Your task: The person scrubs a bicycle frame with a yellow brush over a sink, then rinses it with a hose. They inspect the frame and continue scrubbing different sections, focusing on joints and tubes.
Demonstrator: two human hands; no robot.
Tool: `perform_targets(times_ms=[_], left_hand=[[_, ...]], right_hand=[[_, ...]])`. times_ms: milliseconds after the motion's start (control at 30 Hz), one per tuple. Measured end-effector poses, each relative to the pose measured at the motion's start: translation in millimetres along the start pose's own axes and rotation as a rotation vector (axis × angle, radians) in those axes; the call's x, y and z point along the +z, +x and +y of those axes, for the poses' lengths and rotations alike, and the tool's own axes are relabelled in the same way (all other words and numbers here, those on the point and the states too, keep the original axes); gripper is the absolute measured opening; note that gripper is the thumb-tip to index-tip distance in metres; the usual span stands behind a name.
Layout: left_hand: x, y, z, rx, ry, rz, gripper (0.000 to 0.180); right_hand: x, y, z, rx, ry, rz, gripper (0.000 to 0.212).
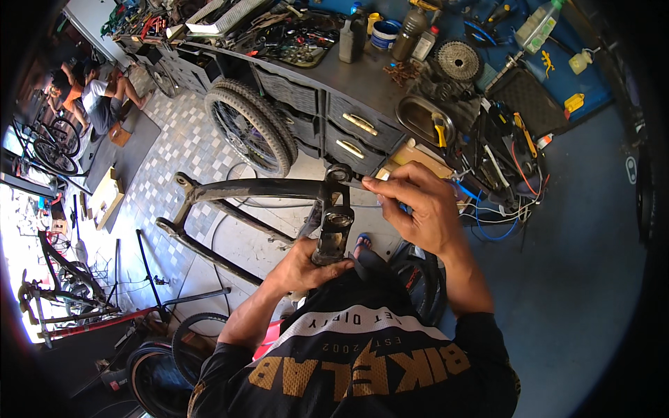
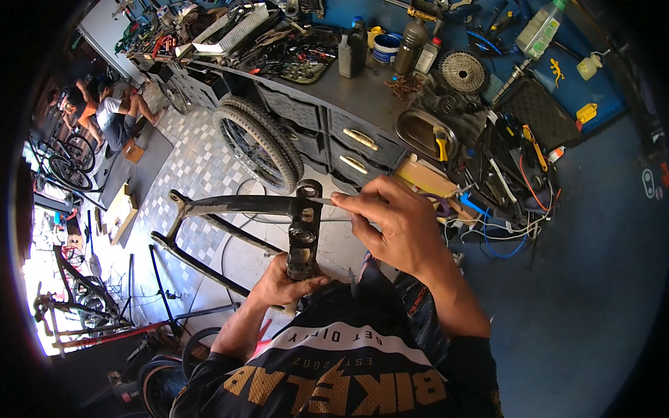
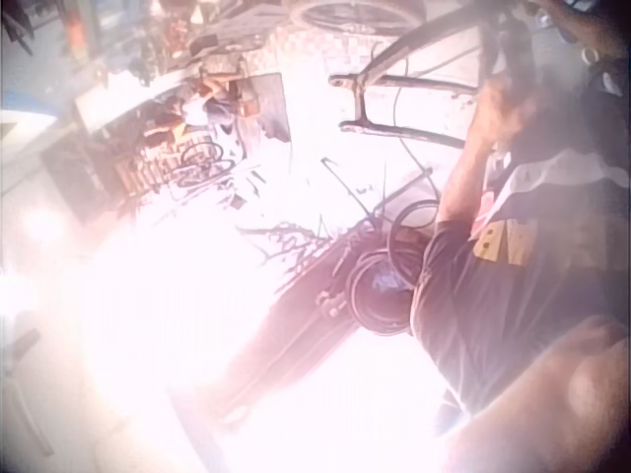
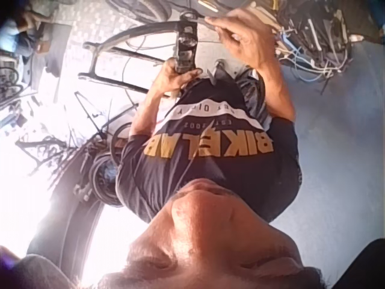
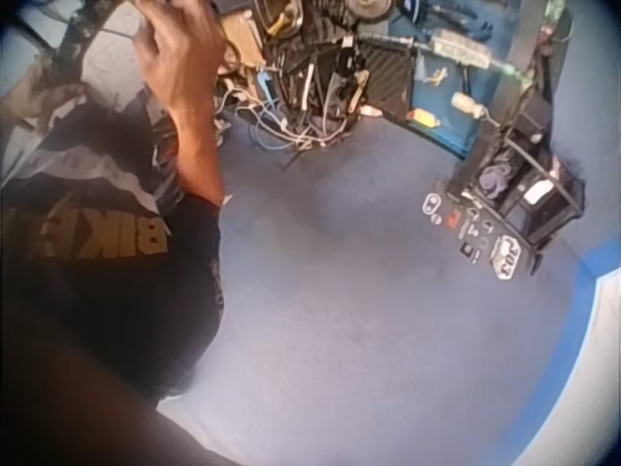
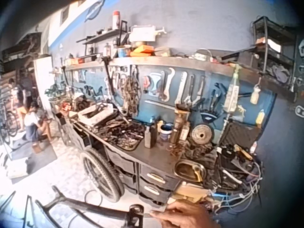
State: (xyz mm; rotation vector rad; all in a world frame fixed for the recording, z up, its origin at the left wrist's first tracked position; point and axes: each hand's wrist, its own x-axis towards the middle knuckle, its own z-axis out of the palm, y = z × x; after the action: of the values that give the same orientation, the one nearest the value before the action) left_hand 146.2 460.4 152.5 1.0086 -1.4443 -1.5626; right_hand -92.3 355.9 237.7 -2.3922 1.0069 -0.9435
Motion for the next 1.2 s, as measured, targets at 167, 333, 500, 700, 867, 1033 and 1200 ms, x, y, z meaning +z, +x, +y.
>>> perform_targets(times_ms=[167, 333, 500, 700, 867, 1033, 1200], left_hand=[[4, 1, 2, -0.009, -0.045, 0.027, 0.016], [6, -1, 2, -0.013, -0.011, 0.007, 0.017], [5, -4, -1, -0.031, 0.032, -0.033, 0.02], [6, -5, -3, 0.014, 0.015, -0.069, 0.021], [7, -3, -1, 0.058, 0.033, -0.078, 0.022], [14, 0, 1, 0.071, 0.143, -0.181, 0.021], [13, 3, 0, 0.095, 0.094, -0.106, 0.019]], right_hand=[[-12, 1, -10, -0.069, -0.201, -0.014, 0.038], [-9, 0, -12, -0.06, -0.246, -0.036, 0.039], [-1, -2, -16, -0.061, -0.257, -0.034, 0.038], [5, -2, -17, -0.127, -0.282, 0.0, 0.039], [9, -2, -20, -0.188, -0.335, 0.062, 0.045], [7, 3, -24, -0.183, -0.275, 0.139, 0.051], [-7, 1, -25, -0.143, -0.241, 0.119, 0.04]])
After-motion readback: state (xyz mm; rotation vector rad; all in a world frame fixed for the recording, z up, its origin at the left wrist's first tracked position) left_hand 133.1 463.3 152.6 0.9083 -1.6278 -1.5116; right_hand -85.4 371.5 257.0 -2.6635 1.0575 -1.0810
